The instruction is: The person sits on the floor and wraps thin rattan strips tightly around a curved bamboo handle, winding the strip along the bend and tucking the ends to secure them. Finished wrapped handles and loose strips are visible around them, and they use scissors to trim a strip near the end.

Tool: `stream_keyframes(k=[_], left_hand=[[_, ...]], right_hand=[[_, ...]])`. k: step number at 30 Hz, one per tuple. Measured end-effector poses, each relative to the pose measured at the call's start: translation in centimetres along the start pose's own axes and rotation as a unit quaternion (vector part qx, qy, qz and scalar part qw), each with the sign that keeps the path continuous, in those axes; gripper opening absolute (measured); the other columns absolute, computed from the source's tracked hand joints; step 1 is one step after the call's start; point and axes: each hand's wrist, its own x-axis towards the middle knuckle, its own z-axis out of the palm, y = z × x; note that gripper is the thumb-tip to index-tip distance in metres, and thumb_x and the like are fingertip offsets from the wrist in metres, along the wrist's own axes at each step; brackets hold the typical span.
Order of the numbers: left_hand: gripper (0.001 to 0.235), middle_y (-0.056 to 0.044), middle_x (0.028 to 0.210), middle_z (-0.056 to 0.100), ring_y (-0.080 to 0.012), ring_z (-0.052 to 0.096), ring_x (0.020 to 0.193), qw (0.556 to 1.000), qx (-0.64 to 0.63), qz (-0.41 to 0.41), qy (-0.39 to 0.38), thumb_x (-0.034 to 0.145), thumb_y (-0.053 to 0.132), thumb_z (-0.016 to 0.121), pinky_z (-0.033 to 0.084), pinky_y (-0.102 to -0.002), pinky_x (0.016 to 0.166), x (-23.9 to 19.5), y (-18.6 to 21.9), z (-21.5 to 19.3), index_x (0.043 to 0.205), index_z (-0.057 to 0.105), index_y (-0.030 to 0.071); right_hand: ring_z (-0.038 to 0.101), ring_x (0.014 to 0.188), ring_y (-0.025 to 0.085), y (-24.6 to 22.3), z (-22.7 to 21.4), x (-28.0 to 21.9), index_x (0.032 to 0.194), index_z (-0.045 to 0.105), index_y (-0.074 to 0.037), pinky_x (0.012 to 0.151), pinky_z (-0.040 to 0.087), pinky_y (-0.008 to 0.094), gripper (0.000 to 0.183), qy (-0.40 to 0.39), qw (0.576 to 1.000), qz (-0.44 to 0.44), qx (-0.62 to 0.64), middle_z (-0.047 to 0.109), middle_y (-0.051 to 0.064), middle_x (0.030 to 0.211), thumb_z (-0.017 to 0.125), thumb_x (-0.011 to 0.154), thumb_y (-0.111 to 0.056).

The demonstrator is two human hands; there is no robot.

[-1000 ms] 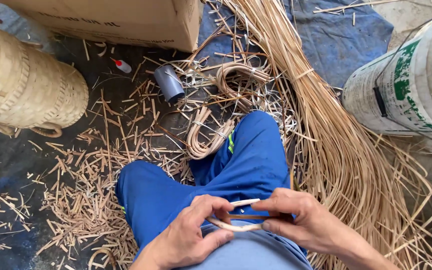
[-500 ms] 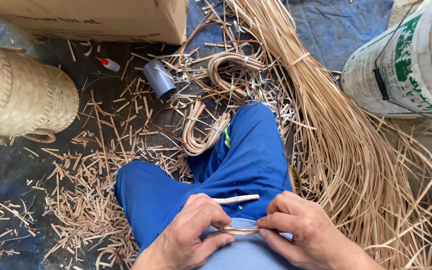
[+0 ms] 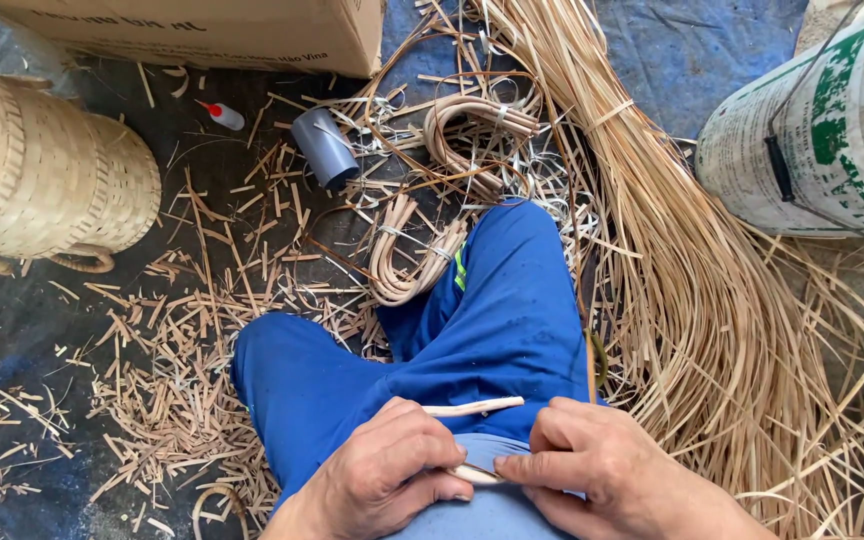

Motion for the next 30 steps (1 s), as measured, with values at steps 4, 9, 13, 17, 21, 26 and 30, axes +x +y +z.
stream_keyframes(k=[4,9,13,17,21,26,30], left_hand=[[0.037,-0.007,0.097,0.069,-0.0239,0.069,0.091,1.000,-0.003,-0.012,0.011,0.081,0.014,0.091,0.054,-0.035,0.080,0.0,0.3,0.0,0.107,0.066,0.005],[0.036,-0.005,0.095,0.068,-0.0229,0.068,0.089,1.000,-0.010,-0.012,0.018,0.082,0.014,0.092,0.053,-0.035,0.080,-0.3,0.0,0.0,0.103,0.063,0.006],[0.034,-0.005,0.096,0.067,-0.0225,0.068,0.090,1.000,-0.009,0.017,0.004,0.084,0.012,0.091,0.053,-0.035,0.081,-0.1,0.1,-0.2,0.103,0.064,0.006],[0.034,-0.006,0.099,0.067,-0.0227,0.068,0.092,1.000,0.003,0.029,-0.001,0.085,0.011,0.089,0.053,-0.036,0.082,0.3,0.8,-0.4,0.111,0.067,0.005],[0.032,-0.004,0.099,0.066,-0.0217,0.067,0.091,0.999,0.023,0.044,-0.008,0.087,0.012,0.089,0.052,-0.035,0.081,0.3,0.9,-0.5,0.111,0.069,0.007],[0.035,-0.006,0.102,0.070,-0.0233,0.069,0.093,0.998,0.034,0.049,-0.013,0.087,0.016,0.089,0.054,-0.035,0.080,0.0,0.5,-0.4,0.113,0.070,0.004],[0.039,-0.008,0.102,0.070,-0.0258,0.070,0.093,0.999,0.032,0.033,-0.012,0.084,0.017,0.089,0.056,-0.036,0.081,0.0,0.5,-0.4,0.114,0.068,0.003]], right_hand=[[0.061,0.067,0.018,-0.4,0.1,-0.1,0.107,0.079,-0.014,0.053,0.047,0.033,0.033,-0.004,0.999,0.030,0.035,0.058,0.002,0.074,0.081,0.076,-0.004],[0.062,0.068,0.018,-0.3,0.2,-0.4,0.105,0.080,-0.012,0.055,0.047,0.034,0.031,-0.009,0.996,0.065,0.060,0.059,0.003,0.073,0.080,0.076,-0.003],[0.063,0.069,0.020,-0.4,0.0,-0.5,0.103,0.079,-0.010,0.056,0.048,0.035,0.028,-0.026,0.993,0.080,0.085,0.061,0.005,0.074,0.080,0.076,-0.003],[0.064,0.069,0.020,-0.3,-0.1,-0.3,0.102,0.079,-0.008,0.058,0.049,0.035,0.025,-0.039,0.990,0.088,0.107,0.062,0.005,0.074,0.079,0.077,-0.004],[0.065,0.070,0.020,-0.3,-0.3,-0.1,0.101,0.079,-0.007,0.059,0.049,0.035,0.023,-0.050,0.988,0.096,0.114,0.062,0.005,0.074,0.078,0.077,-0.004],[0.065,0.070,0.020,-0.3,-0.5,-0.1,0.099,0.082,-0.008,0.061,0.049,0.035,0.022,-0.072,0.982,0.130,0.118,0.062,0.006,0.071,0.077,0.077,-0.007],[0.065,0.072,0.020,-0.1,-0.5,-0.5,0.101,0.083,-0.007,0.062,0.049,0.035,0.024,-0.080,0.979,0.137,0.129,0.062,0.006,0.072,0.077,0.078,-0.008]])
